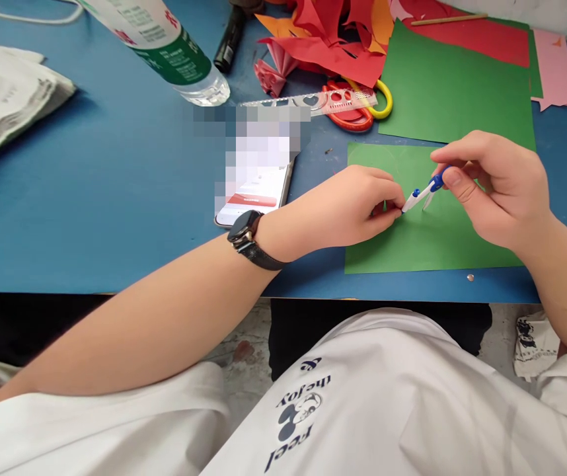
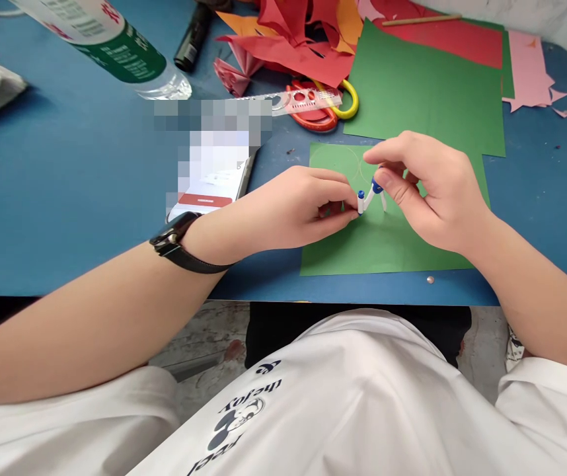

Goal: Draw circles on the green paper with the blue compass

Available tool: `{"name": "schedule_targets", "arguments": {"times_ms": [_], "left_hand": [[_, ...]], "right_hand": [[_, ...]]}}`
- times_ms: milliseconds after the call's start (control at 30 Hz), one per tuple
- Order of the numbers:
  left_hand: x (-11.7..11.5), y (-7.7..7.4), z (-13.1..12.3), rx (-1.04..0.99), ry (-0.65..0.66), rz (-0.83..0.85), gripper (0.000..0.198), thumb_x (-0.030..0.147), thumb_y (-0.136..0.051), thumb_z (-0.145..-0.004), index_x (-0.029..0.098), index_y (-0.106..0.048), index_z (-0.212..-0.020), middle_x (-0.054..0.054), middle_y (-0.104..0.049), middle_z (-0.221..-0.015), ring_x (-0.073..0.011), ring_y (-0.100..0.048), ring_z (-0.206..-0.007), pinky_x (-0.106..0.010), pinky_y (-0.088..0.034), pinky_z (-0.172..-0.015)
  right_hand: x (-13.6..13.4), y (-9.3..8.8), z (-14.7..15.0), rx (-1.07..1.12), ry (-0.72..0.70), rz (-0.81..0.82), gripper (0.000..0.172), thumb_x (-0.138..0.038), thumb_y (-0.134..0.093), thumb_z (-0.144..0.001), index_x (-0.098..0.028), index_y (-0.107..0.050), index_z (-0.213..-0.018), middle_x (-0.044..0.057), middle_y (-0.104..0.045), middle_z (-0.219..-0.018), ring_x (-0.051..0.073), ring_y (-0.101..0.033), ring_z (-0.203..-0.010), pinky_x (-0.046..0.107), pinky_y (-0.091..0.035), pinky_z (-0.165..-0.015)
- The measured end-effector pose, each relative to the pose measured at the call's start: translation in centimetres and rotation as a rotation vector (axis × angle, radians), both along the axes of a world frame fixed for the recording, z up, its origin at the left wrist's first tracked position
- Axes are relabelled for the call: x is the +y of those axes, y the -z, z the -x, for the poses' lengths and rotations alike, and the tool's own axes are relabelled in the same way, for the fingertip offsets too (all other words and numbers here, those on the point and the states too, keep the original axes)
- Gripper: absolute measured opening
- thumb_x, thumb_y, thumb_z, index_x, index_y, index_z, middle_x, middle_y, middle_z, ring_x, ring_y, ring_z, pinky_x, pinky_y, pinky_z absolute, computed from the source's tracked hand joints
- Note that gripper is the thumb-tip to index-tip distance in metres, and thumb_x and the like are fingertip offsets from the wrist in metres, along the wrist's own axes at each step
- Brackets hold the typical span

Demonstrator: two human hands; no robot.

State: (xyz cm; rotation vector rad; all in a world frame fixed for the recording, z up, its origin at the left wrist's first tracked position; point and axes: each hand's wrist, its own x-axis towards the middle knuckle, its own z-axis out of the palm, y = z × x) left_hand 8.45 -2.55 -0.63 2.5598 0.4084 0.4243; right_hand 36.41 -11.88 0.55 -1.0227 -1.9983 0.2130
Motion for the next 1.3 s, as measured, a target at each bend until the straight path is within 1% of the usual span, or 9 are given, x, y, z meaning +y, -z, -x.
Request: {"name": "schedule_targets", "arguments": {"times_ms": [133, 300, 500, 667, 867, 967, 1133, 1200, 1300], "left_hand": [[0.2, -0.2, 0.3, 0.011, 0.003, 0.004, 0.029, 0.027, -0.063, -0.119, 0.022, -0.091, -0.115, -0.007, -0.086, -0.102, -0.0232, -0.075, -0.084, -0.037, -0.062, -0.094], [1.1, -0.3, 0.7, 0.027, -0.103, -0.019, 0.033, 0.035, -0.062, -0.121, 0.022, -0.092, -0.123, -0.009, -0.087, -0.109, -0.0261, -0.078, -0.092, -0.04, -0.064, -0.099], [2.0, -0.2, 0.8, -0.014, -0.21, -0.037, 0.03, 0.035, -0.062, -0.119, 0.024, -0.089, -0.115, -0.006, -0.086, -0.101, -0.0253, -0.077, -0.092, -0.038, -0.062, -0.097], [2.3, 0.0, 1.0, -0.082, -0.232, -0.05, 0.03, 0.034, -0.062, -0.112, 0.022, -0.089, -0.112, -0.006, -0.088, -0.1, -0.0255, -0.08, -0.093, -0.039, -0.06, -0.096], [2.1, -0.6, 1.0, 0.005, -0.277, -0.04, 0.031, 0.037, -0.064, -0.114, 0.023, -0.092, -0.119, -0.007, -0.09, -0.104, -0.0277, -0.085, -0.099, -0.04, -0.065, -0.1], [2.0, -1.1, 1.2, 0.032, -0.284, -0.021, 0.03, 0.038, -0.064, -0.115, 0.025, -0.091, -0.121, -0.008, -0.089, -0.102, -0.0299, -0.086, -0.1, -0.044, -0.068, -0.101], [2.2, -1.3, 1.7, 0.056, -0.29, 0.009, 0.029, 0.042, -0.064, -0.116, 0.028, -0.089, -0.121, -0.008, -0.089, -0.103, -0.0301, -0.086, -0.101, -0.045, -0.068, -0.102], [2.4, -1.2, 1.9, 0.063, -0.301, 0.013, 0.029, 0.042, -0.064, -0.115, 0.028, -0.088, -0.12, -0.007, -0.089, -0.105, -0.028, -0.085, -0.099, -0.043, -0.068, -0.101], [2.7, -1.1, 2.1, 0.07, -0.288, 0.018, 0.027, 0.045, -0.066, -0.115, 0.028, -0.086, -0.119, -0.006, -0.09, -0.104, -0.0258, -0.082, -0.095, -0.04, -0.067, -0.098]], "right_hand": [[-0.2, -1.7, -0.5, -0.124, -0.028, 0.079, 0.029, -0.049, -0.061, -0.129, -0.035, -0.085, -0.127, 0.003, -0.093, -0.113, 0.019, -0.084, -0.094, 0.039, -0.072, -0.09], [0.4, -4.6, -0.3, -0.297, -0.128, 0.187, 0.033, -0.044, -0.058, -0.131, -0.034, -0.088, -0.124, 0.002, -0.093, -0.109, 0.02, -0.087, -0.097, 0.039, -0.073, -0.097], [2.9, -6.1, 1.1, -0.409, -0.207, 0.15, 0.027, -0.03, -0.062, -0.127, -0.029, -0.086, -0.116, 0.005, -0.091, -0.112, 0.02, -0.082, -0.097, 0.037, -0.064, -0.09], [4.5, -6.2, 1.7, -0.487, -0.125, 0.102, 0.022, -0.024, -0.064, -0.122, -0.026, -0.082, -0.11, 0.004, -0.089, -0.107, 0.02, -0.076, -0.092, 0.037, -0.059, -0.089], [5.9, -6.0, 0.2, -0.501, -0.018, 0.059, 0.015, -0.02, -0.072, -0.109, -0.027, -0.074, -0.097, 0.002, -0.082, -0.09, 0.02, -0.065, -0.08, 0.04, -0.049, -0.08], [6.6, -6.4, -1.8, -0.536, -0.006, 0.057, 0.016, -0.034, -0.078, -0.108, -0.029, -0.073, -0.094, 0.0, -0.075, -0.078, 0.02, -0.059, -0.071, 0.043, -0.044, -0.073], [6.3, -7.7, -4.0, -0.659, 0.021, 0.083, 0.037, -0.061, -0.079, -0.114, -0.031, -0.075, -0.092, 0.0, -0.066, -0.066, 0.02, -0.049, -0.061, 0.045, -0.032, -0.066], [5.6, -8.2, -4.0, -0.708, 0.071, 0.077, 0.038, -0.056, -0.078, -0.113, -0.029, -0.073, -0.088, 0.002, -0.064, -0.065, 0.02, -0.045, -0.061, 0.044, -0.028, -0.063], [4.7, -8.7, -3.5, -0.813, 0.159, 0.077, 0.033, -0.043, -0.086, -0.1, -0.028, -0.067, -0.078, 0.001, -0.058, -0.061, 0.02, -0.037, -0.055, 0.042, -0.025, -0.058]]}}
